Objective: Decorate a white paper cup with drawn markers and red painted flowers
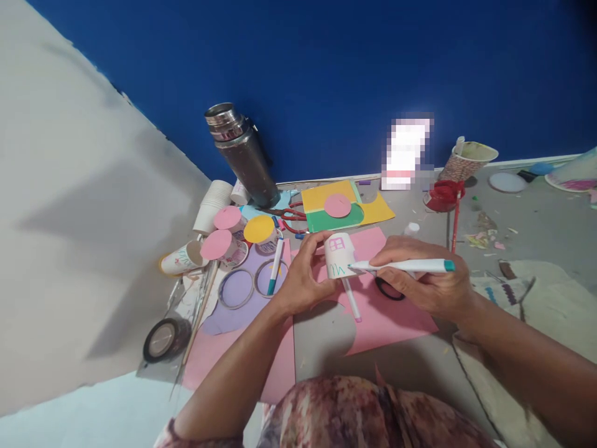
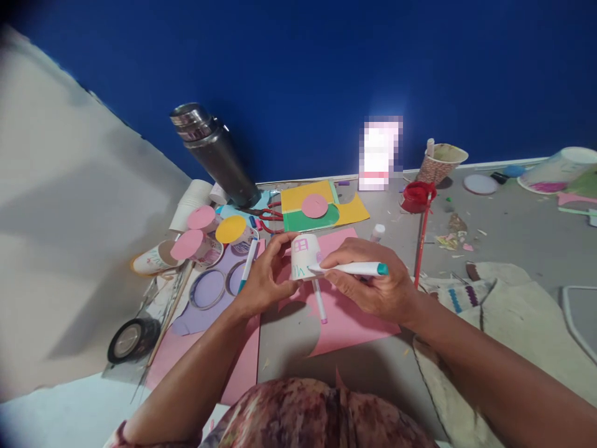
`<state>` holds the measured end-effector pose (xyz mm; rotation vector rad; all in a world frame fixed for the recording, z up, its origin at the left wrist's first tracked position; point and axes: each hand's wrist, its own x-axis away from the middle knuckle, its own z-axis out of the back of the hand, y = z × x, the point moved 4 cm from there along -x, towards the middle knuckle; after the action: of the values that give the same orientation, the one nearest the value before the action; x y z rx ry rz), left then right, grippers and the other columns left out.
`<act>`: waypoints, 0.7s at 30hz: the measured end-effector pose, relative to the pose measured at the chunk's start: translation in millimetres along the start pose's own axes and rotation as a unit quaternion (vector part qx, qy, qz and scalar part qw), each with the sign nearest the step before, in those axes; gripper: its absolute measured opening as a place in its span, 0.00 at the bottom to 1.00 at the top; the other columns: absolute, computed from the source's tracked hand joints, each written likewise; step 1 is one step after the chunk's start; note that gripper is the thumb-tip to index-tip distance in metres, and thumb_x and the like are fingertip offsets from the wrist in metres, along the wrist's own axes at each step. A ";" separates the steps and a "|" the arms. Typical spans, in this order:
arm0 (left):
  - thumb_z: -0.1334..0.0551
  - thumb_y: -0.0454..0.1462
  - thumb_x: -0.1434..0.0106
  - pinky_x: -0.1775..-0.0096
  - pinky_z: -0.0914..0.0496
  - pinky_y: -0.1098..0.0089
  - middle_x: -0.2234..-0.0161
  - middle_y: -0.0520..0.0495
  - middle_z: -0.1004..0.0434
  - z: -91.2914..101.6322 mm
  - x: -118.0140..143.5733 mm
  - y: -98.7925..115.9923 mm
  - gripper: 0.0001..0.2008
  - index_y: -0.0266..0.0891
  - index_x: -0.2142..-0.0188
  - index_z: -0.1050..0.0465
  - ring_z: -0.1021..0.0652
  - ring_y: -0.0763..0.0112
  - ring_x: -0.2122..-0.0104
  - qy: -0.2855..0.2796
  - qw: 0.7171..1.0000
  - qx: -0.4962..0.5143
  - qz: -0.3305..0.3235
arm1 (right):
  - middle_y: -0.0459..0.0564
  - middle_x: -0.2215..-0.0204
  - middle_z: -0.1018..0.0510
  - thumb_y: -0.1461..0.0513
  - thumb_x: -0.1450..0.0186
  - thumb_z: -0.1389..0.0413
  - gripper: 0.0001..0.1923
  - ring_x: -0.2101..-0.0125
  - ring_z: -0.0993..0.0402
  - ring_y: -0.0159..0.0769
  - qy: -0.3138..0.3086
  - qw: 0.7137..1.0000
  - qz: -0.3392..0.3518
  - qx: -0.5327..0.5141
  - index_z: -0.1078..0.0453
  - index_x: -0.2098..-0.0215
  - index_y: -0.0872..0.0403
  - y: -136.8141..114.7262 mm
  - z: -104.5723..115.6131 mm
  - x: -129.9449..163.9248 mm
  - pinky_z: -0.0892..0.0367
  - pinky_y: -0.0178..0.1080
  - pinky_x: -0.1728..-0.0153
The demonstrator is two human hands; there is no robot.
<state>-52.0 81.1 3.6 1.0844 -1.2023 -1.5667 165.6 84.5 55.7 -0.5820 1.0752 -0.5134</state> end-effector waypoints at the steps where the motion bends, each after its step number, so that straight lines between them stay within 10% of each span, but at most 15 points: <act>1: 0.25 0.34 0.48 0.34 0.32 0.49 0.39 0.41 0.32 -0.4 0.0 -0.1 0.37 0.47 0.39 0.33 0.27 0.48 0.37 0.000 1.000 0.000 0.001 | 0.46 0.72 0.18 0.66 0.30 0.38 0.07 0.74 0.23 0.38 -0.001 1.000 -0.009 0.004 0.21 0.57 0.47 0.0 -0.8 -0.4 0.28 0.42 0.71; 21: 0.21 0.34 0.50 0.34 0.30 0.50 0.39 0.41 0.30 -9.1 0.0 -6.7 0.40 0.46 0.41 0.35 0.26 0.50 0.36 -0.006 0.995 0.098 0.020 | 0.47 0.73 0.19 0.62 0.27 0.42 0.07 0.74 0.23 0.38 -0.035 0.997 -0.064 -0.005 0.23 0.63 0.47 6.7 0.2 1.7 0.31 0.42 0.72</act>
<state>-44.1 80.1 -4.4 1.1706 -1.4008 -1.4494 167.2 88.4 50.2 -0.6762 0.9796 -0.5954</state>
